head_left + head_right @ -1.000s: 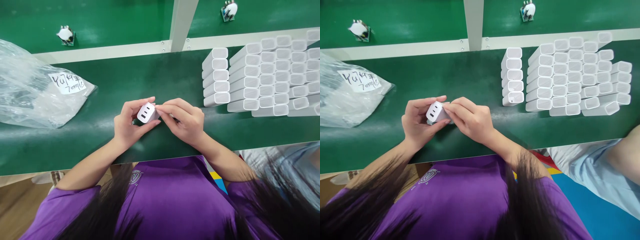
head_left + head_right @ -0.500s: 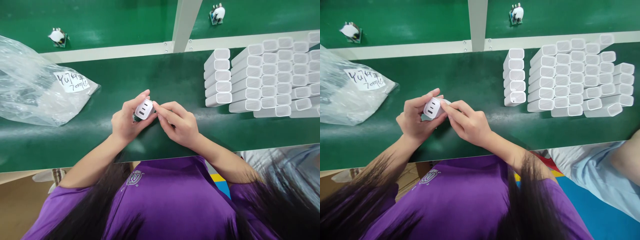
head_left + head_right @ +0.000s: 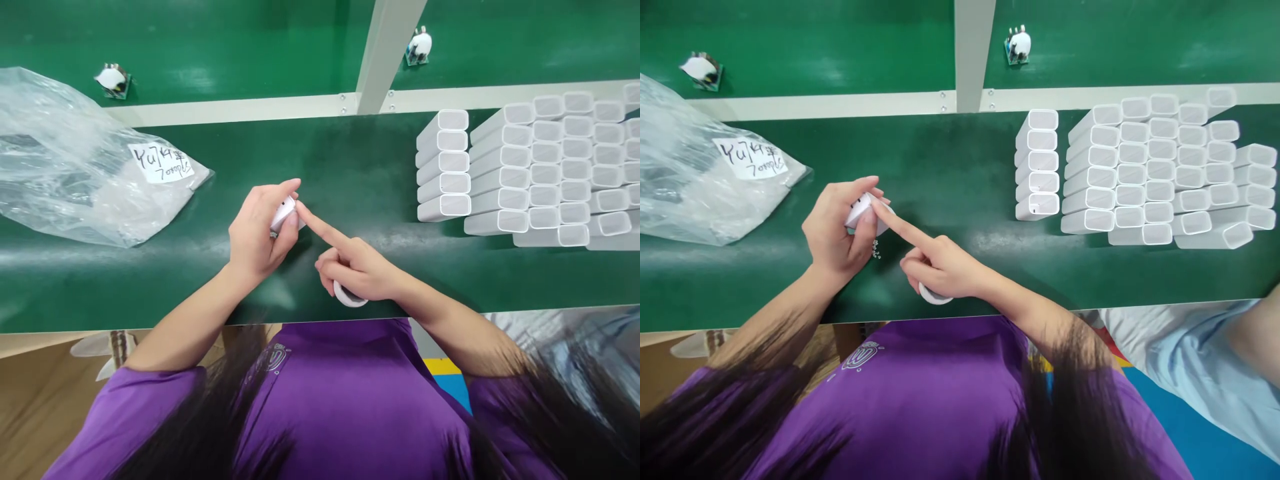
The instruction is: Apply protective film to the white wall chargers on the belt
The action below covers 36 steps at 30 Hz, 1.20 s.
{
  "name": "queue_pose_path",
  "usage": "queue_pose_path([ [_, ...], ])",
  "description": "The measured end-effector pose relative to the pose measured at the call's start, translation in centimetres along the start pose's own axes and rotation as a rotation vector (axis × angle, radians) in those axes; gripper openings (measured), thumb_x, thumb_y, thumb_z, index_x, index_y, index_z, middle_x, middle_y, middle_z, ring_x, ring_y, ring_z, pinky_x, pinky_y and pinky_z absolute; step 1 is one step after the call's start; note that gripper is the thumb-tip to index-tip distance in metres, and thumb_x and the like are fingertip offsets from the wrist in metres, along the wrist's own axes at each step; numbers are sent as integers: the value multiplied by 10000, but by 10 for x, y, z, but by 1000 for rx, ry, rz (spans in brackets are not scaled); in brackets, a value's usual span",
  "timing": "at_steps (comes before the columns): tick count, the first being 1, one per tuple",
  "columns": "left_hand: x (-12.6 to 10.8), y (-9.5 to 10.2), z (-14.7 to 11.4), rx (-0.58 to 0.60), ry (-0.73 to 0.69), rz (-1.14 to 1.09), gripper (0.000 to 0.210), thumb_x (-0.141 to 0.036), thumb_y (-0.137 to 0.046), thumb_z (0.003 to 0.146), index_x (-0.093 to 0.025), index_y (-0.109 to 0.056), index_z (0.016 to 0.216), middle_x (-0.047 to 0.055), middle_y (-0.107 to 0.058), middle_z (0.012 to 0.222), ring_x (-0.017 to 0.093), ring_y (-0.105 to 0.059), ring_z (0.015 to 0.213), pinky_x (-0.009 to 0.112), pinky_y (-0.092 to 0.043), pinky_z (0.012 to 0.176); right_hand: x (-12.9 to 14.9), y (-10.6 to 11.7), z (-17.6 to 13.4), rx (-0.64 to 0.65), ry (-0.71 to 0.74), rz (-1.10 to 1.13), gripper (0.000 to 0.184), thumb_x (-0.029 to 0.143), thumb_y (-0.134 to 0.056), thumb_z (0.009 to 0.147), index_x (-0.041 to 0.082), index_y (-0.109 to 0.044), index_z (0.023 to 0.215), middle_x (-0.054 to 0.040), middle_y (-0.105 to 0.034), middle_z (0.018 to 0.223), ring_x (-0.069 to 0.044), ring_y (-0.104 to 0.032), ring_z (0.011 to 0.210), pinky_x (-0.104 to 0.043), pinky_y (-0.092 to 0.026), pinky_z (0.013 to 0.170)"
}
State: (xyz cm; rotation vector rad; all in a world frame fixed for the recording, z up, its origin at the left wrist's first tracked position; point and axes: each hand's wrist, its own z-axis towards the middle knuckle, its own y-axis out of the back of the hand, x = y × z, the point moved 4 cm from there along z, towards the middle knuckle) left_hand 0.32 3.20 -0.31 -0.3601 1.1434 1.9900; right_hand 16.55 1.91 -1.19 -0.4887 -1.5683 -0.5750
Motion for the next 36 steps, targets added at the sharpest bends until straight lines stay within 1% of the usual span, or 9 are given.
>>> queue_pose_path([
  [7, -3, 5, 3, 18, -21, 25, 286, -284, -485, 992, -316, -636, 1232, 50, -726, 970, 210, -688, 891, 375, -587, 763, -3, 4, -1, 101, -49, 131, 810, 110, -377, 890, 207, -48, 1624, 135, -582, 559, -55, -462, 449, -147, -431, 517],
  [16, -1, 5, 7, 66, -98, 23, 247, -231, -534, 948, -200, -661, 1157, 46, -748, 939, 163, -690, 843, 284, -552, 741, -1, 10, -2, 81, -54, 4, 792, 80, -383, 862, 229, -179, 1613, 131, -568, 563, -61, -448, 462, -169, -432, 551],
  [22, 10, 0, 3, 150, 211, -208, 257, -390, -561, 957, -207, -717, 1050, 45, -752, 895, 172, -696, 783, 287, -559, 710, 3, 14, -2, 25, -78, 116, 666, 136, -455, 911, 219, -330, 1560, 122, -552, 557, -62, -422, 450, -170, -390, 495],
  [24, 11, -3, 2, 182, 314, -405, 277, -426, -576, 954, -207, -715, 1052, 43, -745, 846, 172, -706, 731, 280, -566, 643, 3, 22, 0, -114, -110, 249, 534, 240, -511, 950, 202, -447, 1478, 108, -536, 552, -64, -411, 432, -178, -356, 448],
  [27, 11, -9, 0, 207, 467, -649, 308, -476, -620, 923, -197, -709, 1019, 46, -735, 831, 172, -718, 666, 257, -565, 539, -3, 43, 0, -537, -137, 471, 358, 432, -521, 985, 194, -600, 1240, 82, -511, 576, -64, -423, 416, -186, -317, 392],
  [29, 11, -12, 0, 217, 538, -719, 337, -506, -652, 894, -191, -705, 1000, 49, -730, 827, 177, -724, 656, 255, -575, 522, -9, 52, 0, -713, -169, 576, 358, 513, -517, 980, 189, -616, 1099, 66, -521, 617, -65, -474, 434, -184, -339, 384],
  [31, 10, -14, -1, 240, 566, -733, 357, -528, -657, 881, -193, -702, 994, 50, -731, 818, 182, -724, 650, 258, -582, 520, -15, 51, 4, -666, -235, 643, 387, 555, -530, 967, 182, -601, 1039, 61, -534, 639, -66, -508, 439, -182, -366, 380],
  [33, 9, -15, -1, 277, 553, -701, 351, -529, -646, 883, -202, -704, 998, 52, -741, 819, 183, -719, 647, 259, -578, 518, -16, 41, 7, -495, -267, 663, 371, 537, -576, 948, 176, -579, 1034, 73, -533, 625, -64, -503, 412, -178, -371, 360],
  [36, 6, -15, -1, 328, 477, -546, 315, -494, -612, 897, -218, -721, 1003, 47, -756, 819, 175, -701, 643, 260, -563, 532, -10, 27, 6, -361, -156, 544, 328, 459, -659, 912, 191, -526, 1046, 94, -537, 612, -68, -514, 401, -171, -391, 353],
])
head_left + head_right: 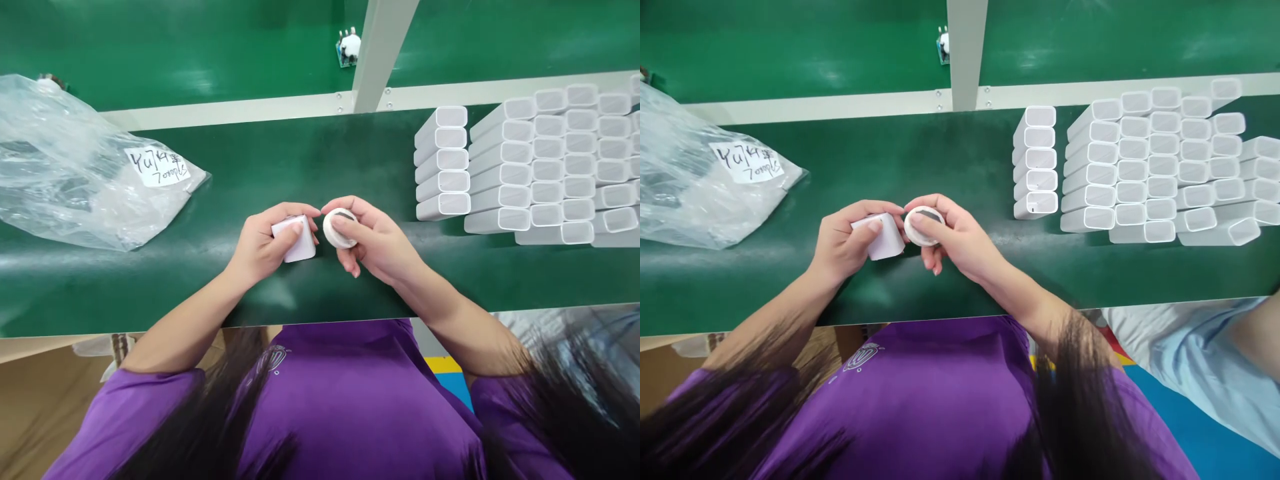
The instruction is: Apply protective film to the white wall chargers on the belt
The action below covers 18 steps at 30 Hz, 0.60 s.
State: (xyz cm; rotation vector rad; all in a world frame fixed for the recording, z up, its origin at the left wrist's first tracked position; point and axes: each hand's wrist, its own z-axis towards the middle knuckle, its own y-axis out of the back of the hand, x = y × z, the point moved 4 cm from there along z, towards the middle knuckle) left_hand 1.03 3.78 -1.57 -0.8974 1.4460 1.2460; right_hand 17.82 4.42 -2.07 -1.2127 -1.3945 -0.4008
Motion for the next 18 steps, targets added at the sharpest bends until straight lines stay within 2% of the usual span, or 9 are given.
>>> queue_pose_path([
  [3, -4, -2, -2, -10, -70, 217, 299, -462, -578, 902, -230, -739, 1000, 39, -770, 847, 170, -685, 668, 266, -560, 588, 2, -6, -10, -112, 245, -259, 316, 449, -669, 915, 217, -479, 1015, 57, -609, 757, -56, -546, 462, -170, -424, 397],
  [5, -6, -4, -4, -17, -121, 309, 288, -445, -560, 902, -244, -741, 1000, 29, -772, 866, 168, -679, 687, 270, -559, 625, 4, -8, -16, -200, 385, -453, 262, 431, -614, 955, 221, -467, 1011, 17, -635, 884, -57, -573, 548, -177, -459, 468],
  [7, -7, -7, -5, -14, -156, 363, 278, -428, -547, 900, -254, -737, 1004, 21, -767, 859, 165, -670, 683, 270, -552, 634, 6, -11, -19, -233, 478, -596, 179, 385, -529, 1004, 219, -466, 1025, 6, -631, 909, -72, -600, 640, -195, -499, 565],
  [11, -8, -11, -7, 10, -181, 418, 287, -413, -536, 891, -236, -720, 1023, 19, -755, 839, 150, -638, 631, 255, -526, 602, 7, -13, -20, -229, 553, -699, 87, 296, -450, 1037, 216, -481, 1044, 8, -637, 918, -88, -637, 750, -222, -533, 696],
  [18, -11, -13, -7, 26, -215, 443, 277, -379, -526, 895, -202, -693, 1027, 5, -729, 779, 120, -593, 565, 224, -492, 564, 7, -14, -22, -241, 623, -831, 123, 296, -405, 1043, 230, -504, 1076, -8, -680, 975, -108, -668, 804, -233, -542, 732],
])
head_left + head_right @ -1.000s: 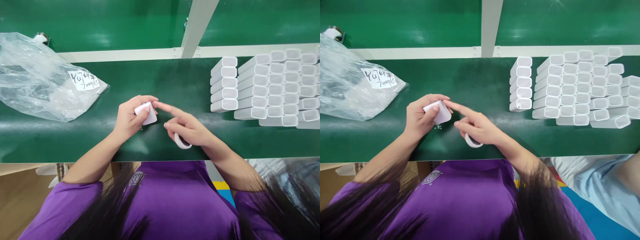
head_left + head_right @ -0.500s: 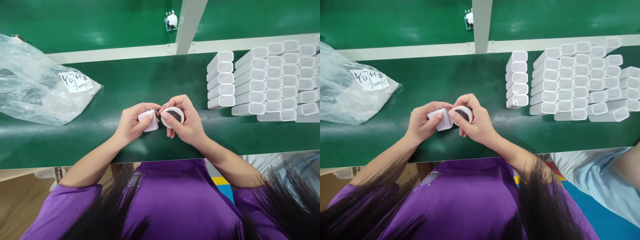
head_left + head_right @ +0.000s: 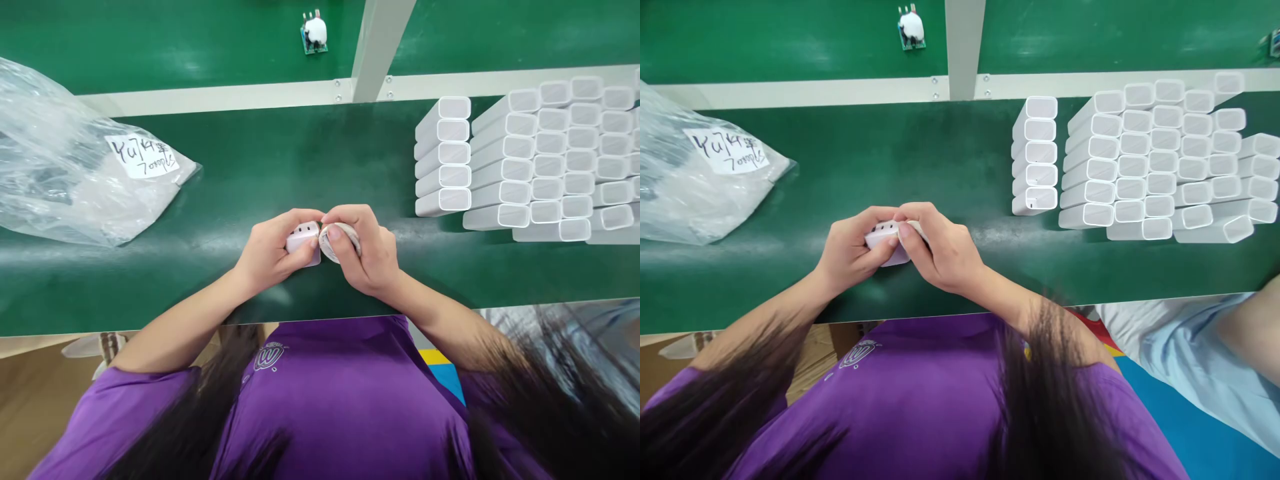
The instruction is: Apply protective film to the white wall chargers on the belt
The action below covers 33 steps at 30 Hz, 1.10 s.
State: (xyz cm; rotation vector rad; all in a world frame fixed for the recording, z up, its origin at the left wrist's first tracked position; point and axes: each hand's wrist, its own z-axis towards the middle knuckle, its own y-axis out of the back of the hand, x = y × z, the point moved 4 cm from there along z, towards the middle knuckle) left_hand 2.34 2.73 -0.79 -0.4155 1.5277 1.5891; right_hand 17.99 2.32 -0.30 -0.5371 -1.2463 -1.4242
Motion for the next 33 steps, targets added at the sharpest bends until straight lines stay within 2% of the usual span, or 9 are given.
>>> queue_pose_path([
  [10, 2, -4, -1, 25, -29, 46, 231, -340, -496, 882, -207, -634, 1009, 17, -723, 811, 141, -632, 625, 247, -514, 601, -1, -2, 0, 11, 42, -32, 142, 272, -399, 1047, 223, -527, 1082, -14, -699, 984, -108, -680, 841, -213, -538, 747],
  [18, -1, -8, -11, -78, -113, 23, 103, -249, -536, 893, -220, -500, 985, -16, -663, 767, 90, -551, 491, 217, -459, 495, -5, -4, -2, -40, 95, 12, 128, 256, -404, 1049, 212, -524, 1055, 0, -663, 899, -88, -641, 729, -208, -521, 671],
  [24, -2, -13, -16, -131, -157, 19, 111, -229, -535, 900, -238, -485, 998, 42, -705, 894, 152, -686, 719, 276, -546, 613, -8, -8, -4, -46, 89, 45, 132, 262, -395, 1047, 208, -512, 1075, -11, -663, 896, -97, -649, 728, -225, -527, 655],
  [33, -9, -13, -19, -146, -153, 103, 58, -235, -519, 868, -252, -506, 922, 14, -678, 814, 153, -662, 696, 286, -537, 600, -3, -12, -9, -125, 186, -2, 116, 209, -416, 1037, 224, -523, 1078, 7, -662, 863, -87, -644, 694, -203, -517, 604],
])
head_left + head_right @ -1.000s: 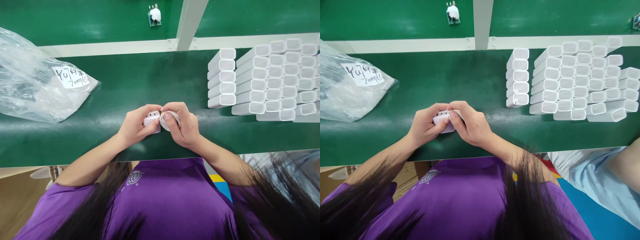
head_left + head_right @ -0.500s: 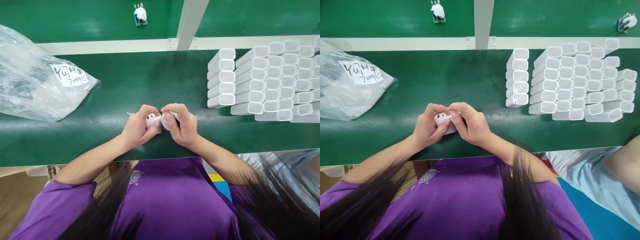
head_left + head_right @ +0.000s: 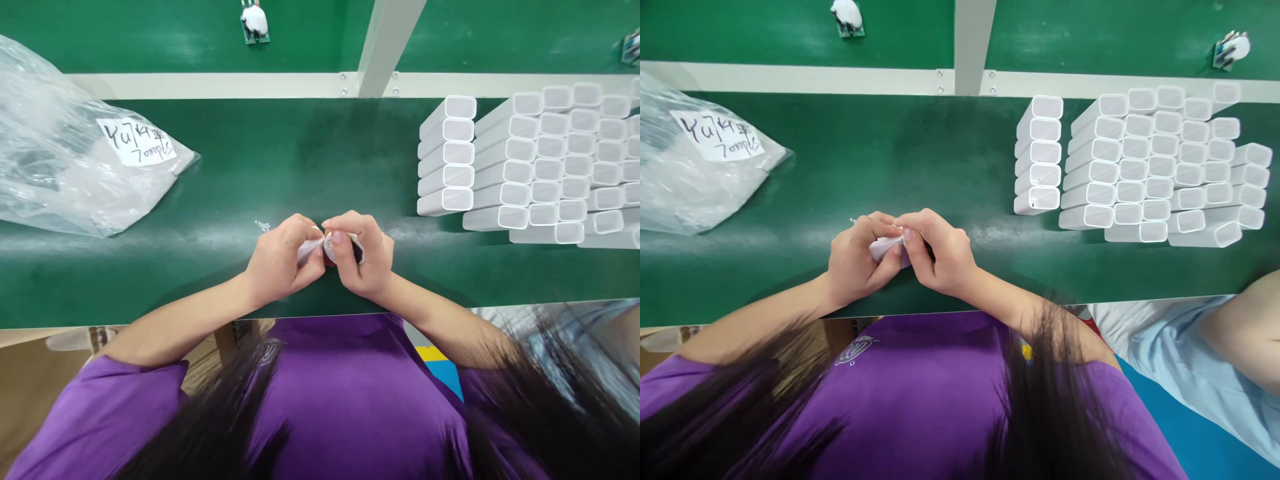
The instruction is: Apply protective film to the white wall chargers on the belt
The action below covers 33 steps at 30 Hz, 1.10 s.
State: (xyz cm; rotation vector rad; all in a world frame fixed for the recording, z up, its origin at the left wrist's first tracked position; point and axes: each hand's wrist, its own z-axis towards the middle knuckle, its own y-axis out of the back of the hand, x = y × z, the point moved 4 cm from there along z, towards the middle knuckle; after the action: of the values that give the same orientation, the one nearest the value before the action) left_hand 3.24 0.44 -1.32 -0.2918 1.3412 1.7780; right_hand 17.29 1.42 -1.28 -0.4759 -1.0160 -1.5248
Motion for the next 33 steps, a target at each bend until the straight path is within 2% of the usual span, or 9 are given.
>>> queue_pose_path([
  [5, 2, -2, -1, -18, 37, 30, 26, -268, -531, 878, -258, -510, 889, 6, -638, 772, 157, -616, 646, 301, -492, 563, 4, -1, 0, -17, 75, -144, 147, 165, -419, 1014, 237, -528, 1079, 10, -665, 844, -103, -647, 697, -206, -516, 590],
  [8, 3, 3, 2, 5, 74, -13, 54, -278, -563, 890, -249, -520, 900, 1, -634, 769, 148, -597, 600, 293, -464, 539, 2, -2, 4, -15, 75, -88, 136, 166, -423, 1015, 233, -529, 1068, 5, -673, 876, -107, -650, 726, -211, -516, 617],
  [13, 2, 16, 11, 4, 68, -153, 118, -333, -504, 960, -225, -521, 1007, -9, -655, 791, 125, -598, 574, 265, -462, 525, -9, -2, 12, 30, -178, 170, 152, 298, -383, 1059, 212, -508, 1076, 16, -626, 829, -86, -588, 604, -230, -516, 628],
  [15, 4, 16, 12, 11, 72, -189, 196, -408, -484, 983, -222, -525, 1027, 4, -662, 823, 129, -612, 619, 267, -480, 559, -11, -2, 14, 27, -209, 190, 179, 335, -385, 1058, 206, -508, 1076, 3, -626, 852, -97, -598, 637, -247, -525, 654],
  [19, 10, 11, 13, 33, 88, -192, 289, -491, -478, 982, -207, -521, 1012, 16, -663, 837, 128, -617, 653, 256, -481, 576, -11, 2, 15, -11, -155, 176, 165, 306, -402, 1055, 196, -524, 1069, -3, -636, 908, -84, -592, 661, -238, -514, 675],
  [22, 12, 9, 13, 38, 88, -201, 233, -440, -501, 971, -210, -505, 1001, -6, -662, 803, 116, -608, 620, 238, -469, 556, -9, 3, 16, -8, -93, 119, 159, 269, -402, 1056, 189, -538, 1076, 12, -638, 883, -70, -590, 654, -221, -507, 682],
  [27, 13, 7, 8, 33, 106, -111, 146, -353, -537, 924, -231, -499, 995, -18, -657, 776, 121, -592, 568, 252, -461, 525, -4, 4, 16, 17, 0, -1, 166, 241, -390, 1052, 184, -546, 1049, -2, -669, 923, -85, -651, 770, -203, -518, 703],
  [33, 10, -5, -1, 18, 136, -85, 87, -333, -541, 911, -265, -491, 928, 5, -647, 812, 140, -605, 604, 285, -492, 555, 0, 1, 7, 26, 95, -189, 154, 143, -403, 1022, 199, -540, 1067, 9, -666, 882, -80, -634, 734, -170, -489, 641],
])
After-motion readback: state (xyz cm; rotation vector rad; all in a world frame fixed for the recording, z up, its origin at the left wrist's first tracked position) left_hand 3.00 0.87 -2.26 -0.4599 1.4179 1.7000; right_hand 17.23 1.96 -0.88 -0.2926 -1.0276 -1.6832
